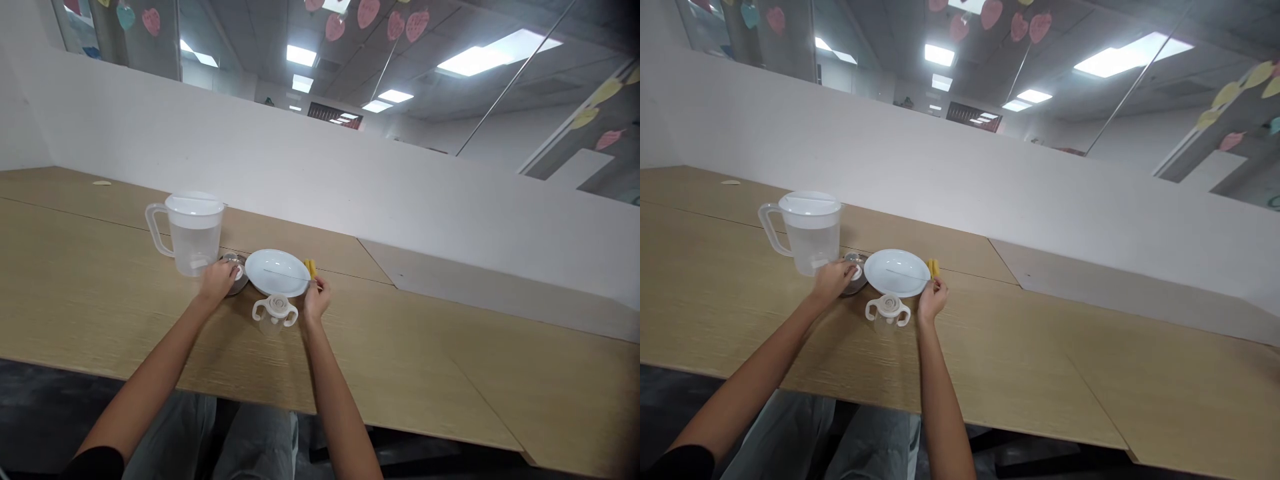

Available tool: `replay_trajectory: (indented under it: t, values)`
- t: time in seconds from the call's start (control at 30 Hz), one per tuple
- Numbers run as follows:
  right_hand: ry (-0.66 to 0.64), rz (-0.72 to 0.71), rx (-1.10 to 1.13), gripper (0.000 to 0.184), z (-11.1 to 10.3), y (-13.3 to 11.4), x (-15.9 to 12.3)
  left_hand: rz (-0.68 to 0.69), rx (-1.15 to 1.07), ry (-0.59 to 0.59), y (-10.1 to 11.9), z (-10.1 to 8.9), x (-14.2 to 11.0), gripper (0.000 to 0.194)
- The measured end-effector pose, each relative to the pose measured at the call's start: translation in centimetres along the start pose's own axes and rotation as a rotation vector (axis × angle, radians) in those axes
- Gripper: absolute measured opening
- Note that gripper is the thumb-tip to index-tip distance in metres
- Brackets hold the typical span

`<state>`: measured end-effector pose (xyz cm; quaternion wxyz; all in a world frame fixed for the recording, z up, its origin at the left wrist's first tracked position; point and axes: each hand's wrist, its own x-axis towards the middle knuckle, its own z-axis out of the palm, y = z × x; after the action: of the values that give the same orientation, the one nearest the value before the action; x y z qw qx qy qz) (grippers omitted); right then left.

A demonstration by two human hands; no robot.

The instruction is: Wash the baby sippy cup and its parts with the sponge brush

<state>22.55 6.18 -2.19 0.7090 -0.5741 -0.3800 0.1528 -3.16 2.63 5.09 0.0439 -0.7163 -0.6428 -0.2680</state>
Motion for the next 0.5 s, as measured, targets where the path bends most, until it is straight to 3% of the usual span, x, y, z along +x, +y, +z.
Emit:
replay_trajectory:
  t: [0.1, 0.2, 0.3, 0.37, 0.43, 0.5]
  values:
    - [0.100, 0.007, -0.067, 0.037, -0.2, -2.0, -0.4, 0.076, -0.156, 0.336, 0.5, -1.0, -0.4, 0.030]
    - [0.146, -0.104, -0.028, 0.039, -0.7, -4.5, -1.3, 0.307, -0.327, 0.615, 1.7, -1.4, -1.5, 0.026]
    - [0.153, -0.424, 0.001, 0.042, -1.6, -7.0, -2.8, 0.568, -0.387, 0.672, 3.3, -1.2, -2.8, 0.019]
    - [0.142, -0.724, -0.002, 0.041, -2.3, -8.3, -3.8, 0.705, -0.408, 0.688, 4.4, -1.1, -3.5, 0.018]
    - [0.076, -1.051, -0.017, 0.040, -2.8, -9.0, -4.7, 0.808, -0.447, 0.717, 5.2, -1.0, -4.0, 0.019]
    - [-0.040, -1.231, -0.039, 0.042, -3.0, -9.3, -5.2, 0.866, -0.513, 0.723, 5.7, -0.8, -4.4, 0.023]
